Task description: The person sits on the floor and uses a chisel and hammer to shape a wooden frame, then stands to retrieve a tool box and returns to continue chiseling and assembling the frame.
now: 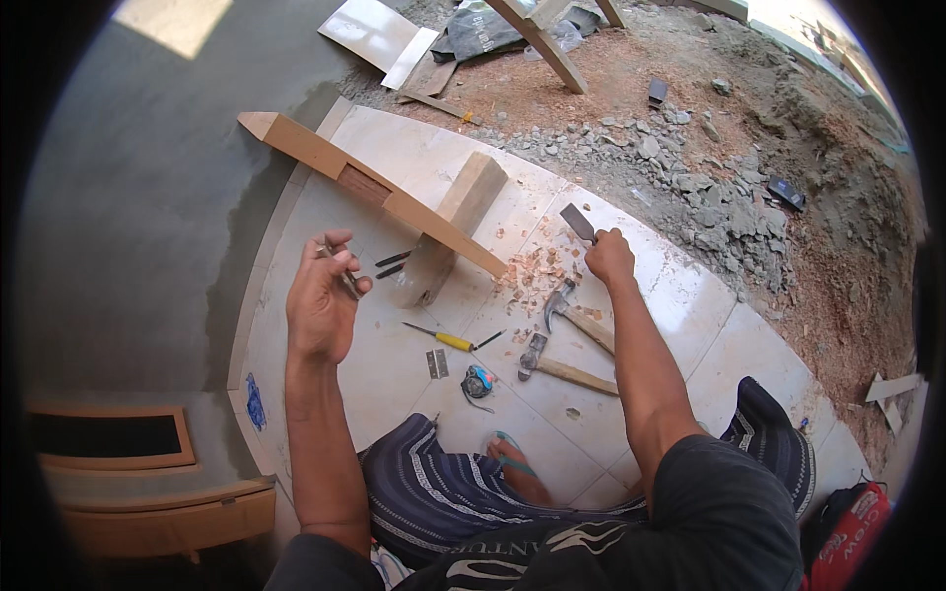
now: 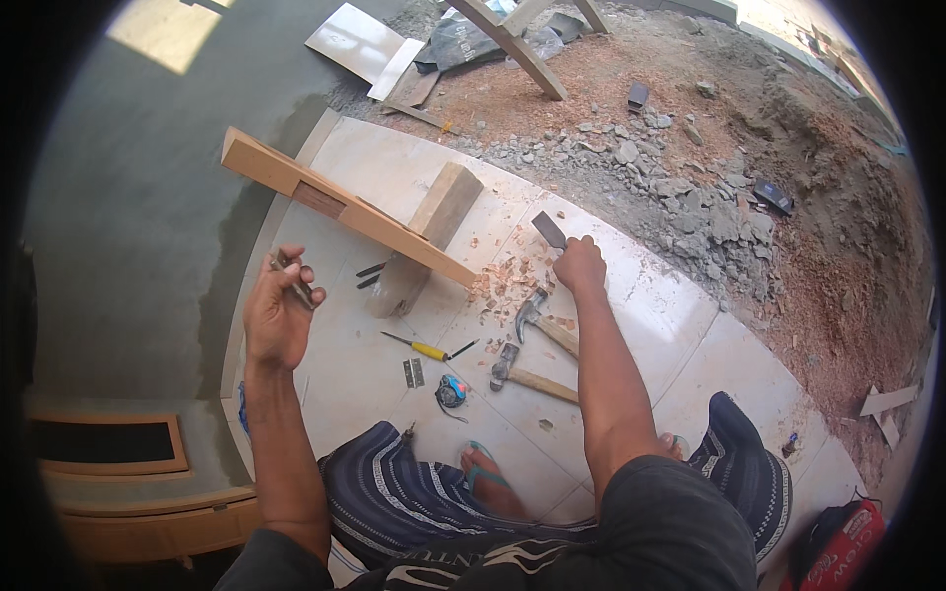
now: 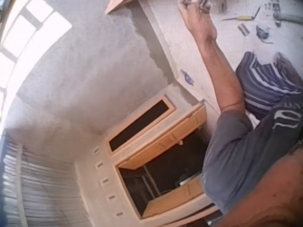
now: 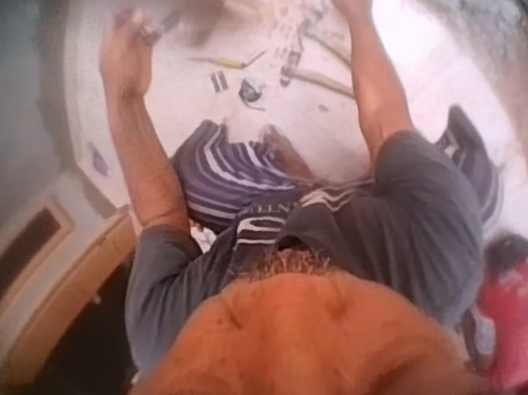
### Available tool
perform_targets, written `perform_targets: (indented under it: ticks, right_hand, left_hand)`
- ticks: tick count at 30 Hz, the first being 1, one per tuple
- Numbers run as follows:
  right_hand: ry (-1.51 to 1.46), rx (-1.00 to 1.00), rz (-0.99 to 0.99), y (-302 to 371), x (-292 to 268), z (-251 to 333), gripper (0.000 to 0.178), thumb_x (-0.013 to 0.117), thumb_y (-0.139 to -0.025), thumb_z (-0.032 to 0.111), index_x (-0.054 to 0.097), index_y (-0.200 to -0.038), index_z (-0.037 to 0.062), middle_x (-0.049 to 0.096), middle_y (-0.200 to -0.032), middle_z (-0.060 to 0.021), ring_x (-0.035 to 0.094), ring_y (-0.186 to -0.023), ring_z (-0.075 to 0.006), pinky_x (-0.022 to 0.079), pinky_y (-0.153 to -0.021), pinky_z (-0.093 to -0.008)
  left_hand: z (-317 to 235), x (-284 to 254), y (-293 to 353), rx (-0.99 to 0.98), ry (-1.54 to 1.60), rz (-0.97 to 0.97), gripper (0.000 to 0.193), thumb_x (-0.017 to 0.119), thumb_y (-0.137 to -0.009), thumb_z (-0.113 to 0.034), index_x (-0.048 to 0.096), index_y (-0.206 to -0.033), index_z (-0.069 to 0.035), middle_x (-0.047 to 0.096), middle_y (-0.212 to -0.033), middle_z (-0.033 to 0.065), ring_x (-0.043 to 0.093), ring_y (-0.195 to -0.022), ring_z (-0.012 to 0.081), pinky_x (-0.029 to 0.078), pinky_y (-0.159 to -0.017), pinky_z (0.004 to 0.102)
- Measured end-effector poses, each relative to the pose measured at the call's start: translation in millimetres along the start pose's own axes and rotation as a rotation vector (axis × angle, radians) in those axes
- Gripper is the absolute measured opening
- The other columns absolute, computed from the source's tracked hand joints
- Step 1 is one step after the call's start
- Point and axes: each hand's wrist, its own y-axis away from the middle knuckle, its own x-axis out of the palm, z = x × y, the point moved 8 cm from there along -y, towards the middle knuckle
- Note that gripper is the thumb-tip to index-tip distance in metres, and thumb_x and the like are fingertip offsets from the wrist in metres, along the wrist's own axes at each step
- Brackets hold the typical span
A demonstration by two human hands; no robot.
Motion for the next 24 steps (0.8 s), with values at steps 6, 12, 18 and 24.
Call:
perform_targets:
  ticks: [6,12,18,24]
  right_hand:
    - [0.160,0.040,0.081,7,20,-5,0.032,0.072,-0.088,0.016,0.073,-0.118,0.0063,0.064,-0.126,-0.0127,0.062,-0.121,-0.0323,0.053,-0.101,-0.0482]
    - [0.071,0.111,-0.081,36,-19,35,0.039,0.080,-0.087,0.031,0.071,-0.116,0.0051,0.065,-0.126,-0.0176,0.063,-0.122,-0.0309,0.052,-0.099,-0.0499]
    - [-1.365,-0.419,0.908,107,-58,222,0.050,0.059,-0.107,0.045,0.065,-0.123,-0.0017,0.070,-0.107,-0.0142,0.072,-0.092,-0.0216,0.061,-0.075,-0.0375]
    - [-1.647,-0.469,1.227,161,-84,267,0.048,0.056,-0.110,0.036,0.059,-0.129,-0.0078,0.067,-0.112,-0.0185,0.073,-0.093,-0.0265,0.065,-0.078,-0.0399]
  left_hand:
    - [36,52,17,-0.211,0.205,0.271,0.046,0.067,-0.104,-0.019,0.051,-0.142,0.000,0.060,-0.115,0.0033,0.061,-0.123,0.0202,0.056,-0.105,0.0496]
    - [24,46,24,-0.022,0.291,0.212,0.056,0.071,-0.101,-0.022,0.049,-0.146,0.002,0.065,-0.119,0.0058,0.064,-0.121,0.0246,0.056,-0.107,0.0487]
    - [39,47,12,0.035,0.157,0.093,0.050,0.070,-0.101,-0.011,0.053,-0.145,0.005,0.068,-0.122,0.0108,0.066,-0.117,0.0239,0.056,-0.103,0.0415]
    - [43,28,4,0.134,0.140,-0.087,0.045,0.071,-0.099,-0.004,0.060,-0.141,0.005,0.071,-0.117,0.0112,0.068,-0.101,0.0155,0.058,-0.089,0.0307]
